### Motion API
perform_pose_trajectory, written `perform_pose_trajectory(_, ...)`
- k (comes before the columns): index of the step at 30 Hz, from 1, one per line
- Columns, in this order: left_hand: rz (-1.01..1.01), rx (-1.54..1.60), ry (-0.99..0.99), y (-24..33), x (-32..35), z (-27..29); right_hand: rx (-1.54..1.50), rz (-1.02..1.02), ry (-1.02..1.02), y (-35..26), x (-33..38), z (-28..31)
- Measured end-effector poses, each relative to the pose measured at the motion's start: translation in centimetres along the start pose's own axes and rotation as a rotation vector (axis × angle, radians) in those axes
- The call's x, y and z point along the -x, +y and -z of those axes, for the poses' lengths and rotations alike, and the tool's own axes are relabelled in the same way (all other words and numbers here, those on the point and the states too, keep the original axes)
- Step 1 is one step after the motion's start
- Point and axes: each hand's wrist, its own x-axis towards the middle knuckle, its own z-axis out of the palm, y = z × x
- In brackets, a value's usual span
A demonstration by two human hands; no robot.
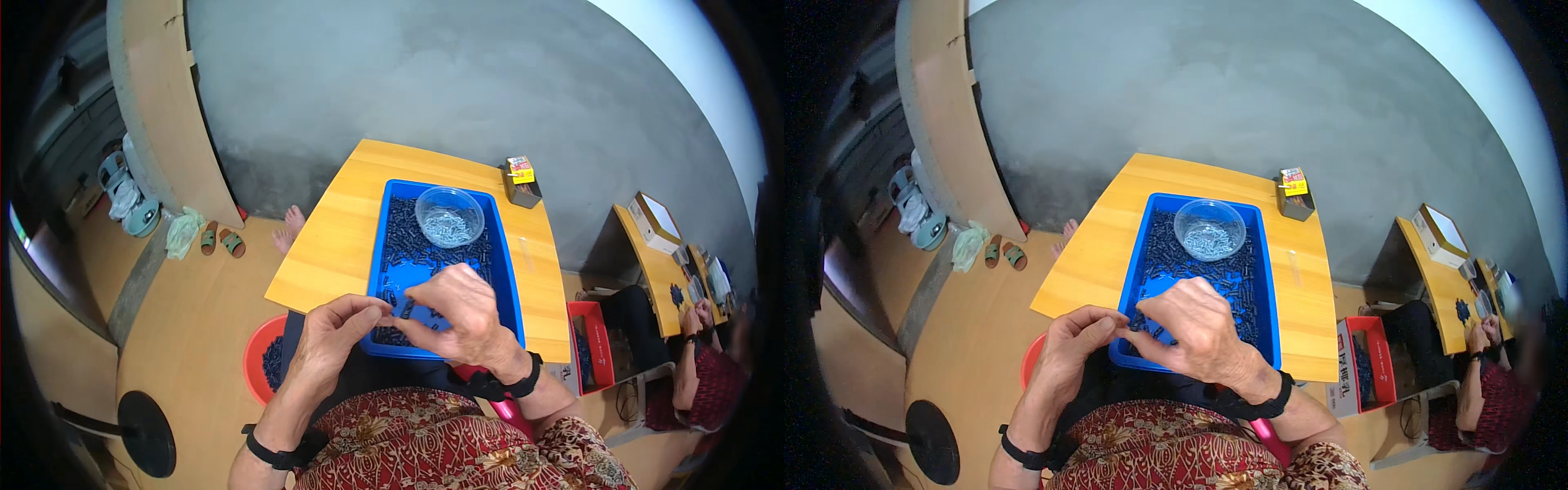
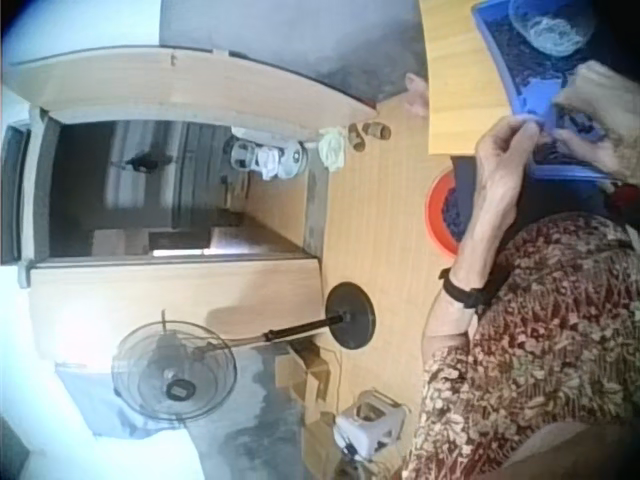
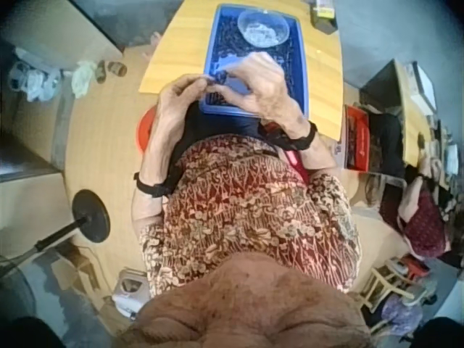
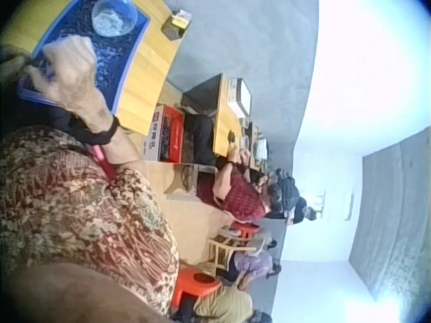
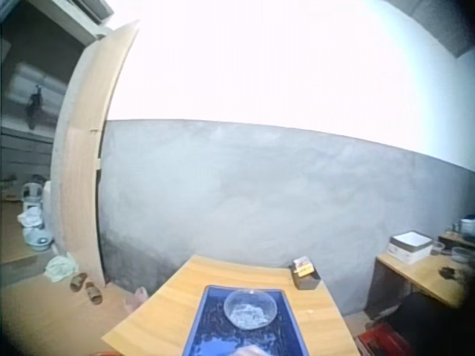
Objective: Sorting small black plastic components on a blue tray and putting specific ones into a small bowl.
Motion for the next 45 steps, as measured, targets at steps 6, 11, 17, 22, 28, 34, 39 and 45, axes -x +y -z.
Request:
perform_pose_trajectory(6,0.064,0.018,-0.057,-0.4,0.3,-0.4,0.027,0.016,0.006,0.3,0.5,-0.7)
perform_pose_trajectory(11,0.045,0.007,-0.071,-0.3,0.4,-0.4,0.050,0.042,-0.013,0.3,0.8,-1.3)
perform_pose_trajectory(17,0.028,-0.012,-0.099,-0.6,0.4,-0.4,0.046,0.061,-0.022,0.4,0.8,-1.3)
perform_pose_trajectory(22,0.047,-0.060,-0.062,0.0,0.4,-0.6,0.045,0.043,-0.004,0.2,0.5,-0.8)
perform_pose_trajectory(28,0.049,0.020,-0.113,-0.5,0.6,-0.5,0.042,0.036,0.038,0.4,-0.6,0.6)
perform_pose_trajectory(34,0.016,-0.080,-0.103,0.8,0.5,-0.7,0.059,0.050,0.081,0.7,-1.6,1.6)
perform_pose_trajectory(39,-0.092,-0.144,-0.079,1.7,-0.1,-0.9,0.096,0.105,0.077,0.4,-2.0,1.8)
perform_pose_trajectory(45,-0.084,-0.169,-0.052,2.1,0.0,-1.3,0.093,0.132,0.025,-0.1,-2.4,1.6)
